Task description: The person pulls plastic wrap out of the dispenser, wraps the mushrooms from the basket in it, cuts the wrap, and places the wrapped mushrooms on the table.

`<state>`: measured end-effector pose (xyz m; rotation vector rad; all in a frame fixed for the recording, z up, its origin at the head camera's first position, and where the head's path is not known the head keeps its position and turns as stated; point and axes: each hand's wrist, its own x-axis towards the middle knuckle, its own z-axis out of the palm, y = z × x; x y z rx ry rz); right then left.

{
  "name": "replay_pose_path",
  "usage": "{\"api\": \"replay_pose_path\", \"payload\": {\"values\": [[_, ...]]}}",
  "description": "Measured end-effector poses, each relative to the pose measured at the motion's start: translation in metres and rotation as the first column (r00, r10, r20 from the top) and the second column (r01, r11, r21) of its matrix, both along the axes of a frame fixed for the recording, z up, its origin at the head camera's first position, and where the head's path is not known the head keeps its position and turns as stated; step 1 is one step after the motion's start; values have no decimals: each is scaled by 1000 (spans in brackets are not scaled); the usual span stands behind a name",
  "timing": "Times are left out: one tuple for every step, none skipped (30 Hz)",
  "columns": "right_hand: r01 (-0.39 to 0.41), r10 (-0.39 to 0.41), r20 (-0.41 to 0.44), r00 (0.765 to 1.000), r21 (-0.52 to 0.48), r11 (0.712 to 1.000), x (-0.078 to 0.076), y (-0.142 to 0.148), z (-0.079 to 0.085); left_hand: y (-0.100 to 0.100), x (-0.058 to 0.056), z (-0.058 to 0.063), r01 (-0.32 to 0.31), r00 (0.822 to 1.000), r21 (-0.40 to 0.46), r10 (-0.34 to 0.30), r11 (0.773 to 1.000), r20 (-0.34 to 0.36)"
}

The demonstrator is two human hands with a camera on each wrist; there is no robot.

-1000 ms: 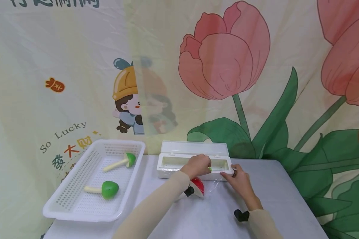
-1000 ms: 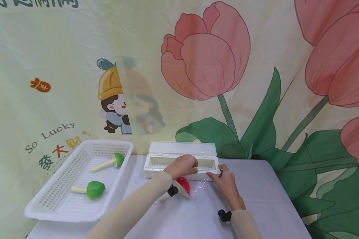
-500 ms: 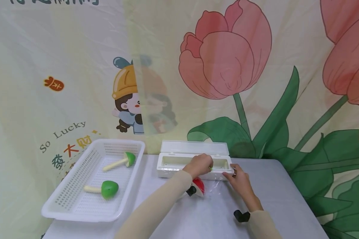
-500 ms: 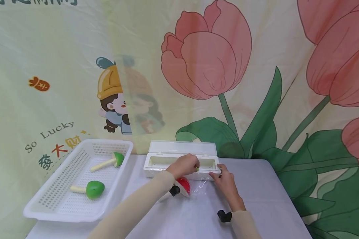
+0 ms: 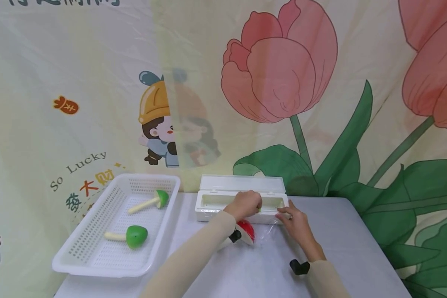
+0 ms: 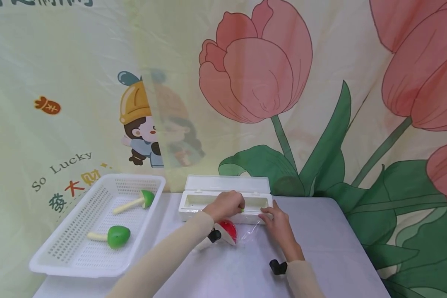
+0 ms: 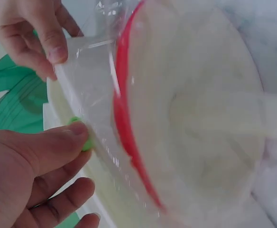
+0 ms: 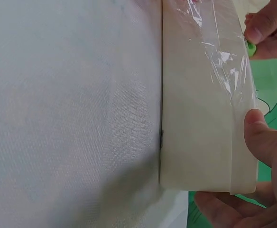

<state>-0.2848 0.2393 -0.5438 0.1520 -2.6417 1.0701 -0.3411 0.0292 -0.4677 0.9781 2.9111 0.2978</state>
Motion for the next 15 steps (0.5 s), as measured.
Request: {"api": "replay_pose_path", "payload": {"values": [[1, -1, 9, 1000, 3, 1000, 0, 0, 1, -2, 0, 1, -3, 1000, -9, 3, 1000, -4], [4, -4, 15, 1000, 3, 1000, 0, 0, 1, -5, 0, 3, -4, 1000, -13, 4, 1000, -3], [7, -7, 19, 1000, 2, 1000, -1, 1, 2, -7, 0, 4, -1, 1000, -17, 1, 1000, -4], [12, -12, 23, 1000, 2, 1000, -1, 1, 2, -10, 0, 4, 0, 1000, -17, 0, 1000, -3], [13, -13, 27, 1000, 2, 1000, -1, 1, 2, -12, 0, 5, 0, 1000, -15, 0, 1000, 1], [12, -12, 24, 1000, 1, 1000, -1, 1, 2, -14, 0, 5, -1, 1000, -12, 1, 1000, 6], [10, -10, 22, 1000, 0, 1000, -1, 1, 2, -16, 0, 5, -3, 1000, -8, 3, 1000, 8], [10, -10, 17, 1000, -3, 1000, -1, 1, 2, -18, 0, 5, -4, 1000, -4, 4, 1000, 9], [10, -10, 12, 1000, -2, 1000, -1, 1, 2, -20, 0, 5, -5, 1000, -3, 5, 1000, 8], [9, -9, 7, 1000, 0, 1000, -1, 0, 2, -21, 0, 5, -6, 1000, -2, 6, 1000, 8], [8, -8, 2, 1000, 0, 1000, 0, 0, 2, -23, 0, 5, -6, 1000, -2, 6, 1000, 6], [8, -8, -2, 1000, 1, 1000, 0, -1, 3, -24, 0, 5, -6, 1000, -3, 6, 1000, 4], [8, -8, 1, 1000, -1, 1000, 0, -1, 3, -25, 0, 5, -4, 1000, -7, 4, 1000, 1], [4, -4, 3, 1000, 0, 1000, 1, -2, 4, -26, 0, 5, -3, 1000, -9, 3, 1000, 2], [4, -4, 12, 1000, 0, 1000, 1, -3, 4, -27, 0, 6, -4, 1000, -10, 4, 1000, 3]]}}
